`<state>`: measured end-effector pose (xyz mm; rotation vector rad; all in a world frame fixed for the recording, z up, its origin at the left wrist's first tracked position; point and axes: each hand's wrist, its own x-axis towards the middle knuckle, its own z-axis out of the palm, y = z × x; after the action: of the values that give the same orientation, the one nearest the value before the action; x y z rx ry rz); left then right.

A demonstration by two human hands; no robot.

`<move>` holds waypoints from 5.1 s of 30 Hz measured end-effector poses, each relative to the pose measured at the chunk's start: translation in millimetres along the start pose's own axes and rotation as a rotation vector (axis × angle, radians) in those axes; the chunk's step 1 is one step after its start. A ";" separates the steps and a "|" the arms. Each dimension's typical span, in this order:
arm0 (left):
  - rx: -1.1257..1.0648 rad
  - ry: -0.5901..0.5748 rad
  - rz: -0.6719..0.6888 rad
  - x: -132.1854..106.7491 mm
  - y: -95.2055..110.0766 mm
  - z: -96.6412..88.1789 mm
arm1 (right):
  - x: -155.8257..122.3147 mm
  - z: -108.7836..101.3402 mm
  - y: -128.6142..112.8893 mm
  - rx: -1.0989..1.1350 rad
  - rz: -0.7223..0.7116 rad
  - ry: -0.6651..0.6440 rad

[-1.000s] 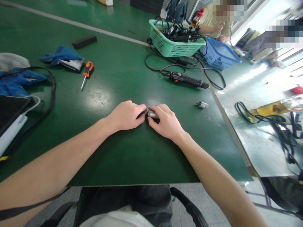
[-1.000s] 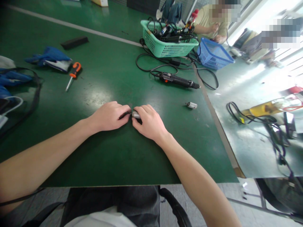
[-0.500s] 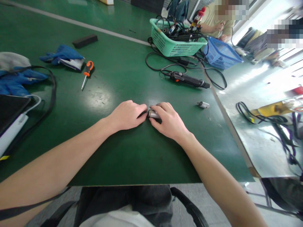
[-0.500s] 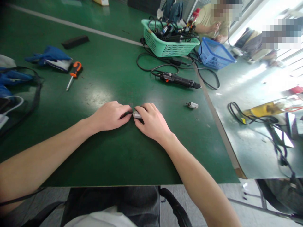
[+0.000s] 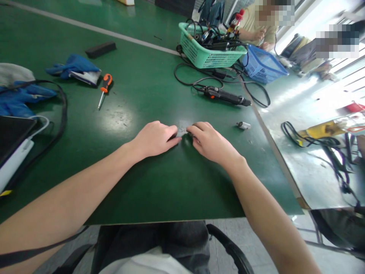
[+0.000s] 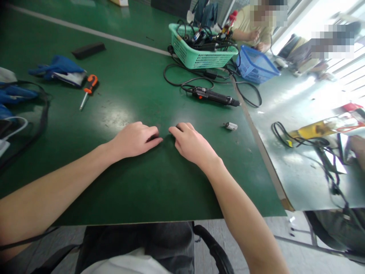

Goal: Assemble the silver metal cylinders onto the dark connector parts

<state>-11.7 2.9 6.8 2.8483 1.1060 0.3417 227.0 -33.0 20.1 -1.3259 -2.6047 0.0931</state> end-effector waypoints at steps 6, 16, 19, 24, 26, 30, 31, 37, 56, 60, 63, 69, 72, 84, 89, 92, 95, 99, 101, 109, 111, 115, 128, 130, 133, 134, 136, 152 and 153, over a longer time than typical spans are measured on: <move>0.006 -0.002 -0.013 -4.8 -1.1 -3.2 | 8.7 2.5 36.3 -0.077 0.054 -0.006; -0.016 0.011 -0.013 -9.8 -3.6 -4.1 | -25.8 -23.3 178.7 -0.105 0.242 -0.086; -0.029 0.026 -0.012 -11.0 -5.6 -2.8 | -50.6 -22.7 187.6 -0.075 0.290 -0.021; -0.044 0.025 -0.010 -10.4 -6.2 -2.8 | -82.7 -13.6 174.2 -0.130 0.396 0.135; -0.046 0.027 -0.013 -9.8 -5.4 -3.5 | -91.1 -9.8 171.5 -0.164 0.450 0.178; -0.042 0.027 -0.008 -8.9 -4.1 -3.7 | -97.4 -4.1 166.4 -0.165 0.498 0.253; -0.040 0.027 -0.007 -8.8 -4.0 -3.3 | -96.1 -3.1 162.9 -0.152 0.502 0.272; -0.046 0.044 -0.028 -6.8 -2.3 -1.0 | -61.0 3.6 109.7 -0.038 0.403 0.264; 0.007 0.111 -0.270 -1.5 2.6 -1.4 | 22.5 28.1 -13.3 0.138 0.027 0.170; -0.003 0.097 -0.235 -0.4 0.8 -1.2 | 22.6 28.0 -12.0 0.173 0.031 0.194; -0.009 0.092 -0.234 0.8 -0.2 -0.4 | 20.9 26.8 -12.8 0.186 0.039 0.200; -0.026 0.087 -0.256 3.1 1.5 0.2 | 6.4 24.0 -12.2 0.199 0.105 0.234; -0.029 0.074 -0.273 3.3 2.6 -1.2 | -0.7 20.8 -12.3 0.184 0.174 0.249; -0.017 0.045 -0.298 5.4 4.0 -0.4 | -6.2 7.9 -18.7 0.219 0.020 0.147; -0.031 0.067 -0.284 4.1 2.2 0.9 | -5.7 9.6 -21.2 0.229 0.000 0.166; -0.074 0.099 -0.276 2.8 2.9 -0.4 | -6.0 10.6 -21.8 0.230 -0.008 0.179; -0.121 0.147 -0.219 0.7 4.8 -3.5 | -5.9 12.4 -22.9 0.228 -0.009 0.197; -0.096 0.166 -0.034 -2.4 6.0 -4.4 | -5.2 16.2 -25.4 0.240 -0.023 0.218; -0.055 0.148 0.053 -3.2 5.5 -2.8 | -4.9 18.1 -26.5 0.241 -0.041 0.226; -0.037 0.051 0.161 -2.9 1.4 0.4 | -5.6 20.6 -26.5 0.251 -0.046 0.222; -0.039 0.039 0.170 -3.2 0.8 0.2 | -5.8 19.3 -26.0 0.246 -0.040 0.207; -0.043 0.025 0.161 -3.7 0.3 -0.2 | -6.4 13.7 -25.6 0.210 -0.013 0.170; -0.056 0.007 0.123 -3.3 3.5 -4.0 | -6.8 15.8 -24.1 0.265 -0.045 0.173; -0.048 0.003 0.113 -3.2 3.2 -3.3 | -6.9 17.5 -23.5 0.264 -0.047 0.179; -0.038 0.002 0.108 -3.0 2.4 -1.4 | -7.4 19.3 -22.3 0.260 -0.037 0.188; -0.032 0.002 0.110 -3.0 2.2 -0.8 | -7.5 19.7 -21.9 0.258 -0.032 0.189; -0.020 0.004 0.112 -3.0 1.7 0.4 | -7.7 20.0 -21.5 0.256 -0.024 0.187; -0.017 0.007 0.109 -2.5 2.6 -1.9 | -6.3 20.8 -23.9 0.258 -0.006 0.206; -0.015 0.004 0.109 -2.4 2.8 -2.3 | -6.2 20.6 -24.1 0.260 -0.007 0.206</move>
<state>-12.1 -0.8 9.0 2.9029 0.9470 0.3609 206.9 -51.4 2.7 -1.1692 -2.3332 0.2691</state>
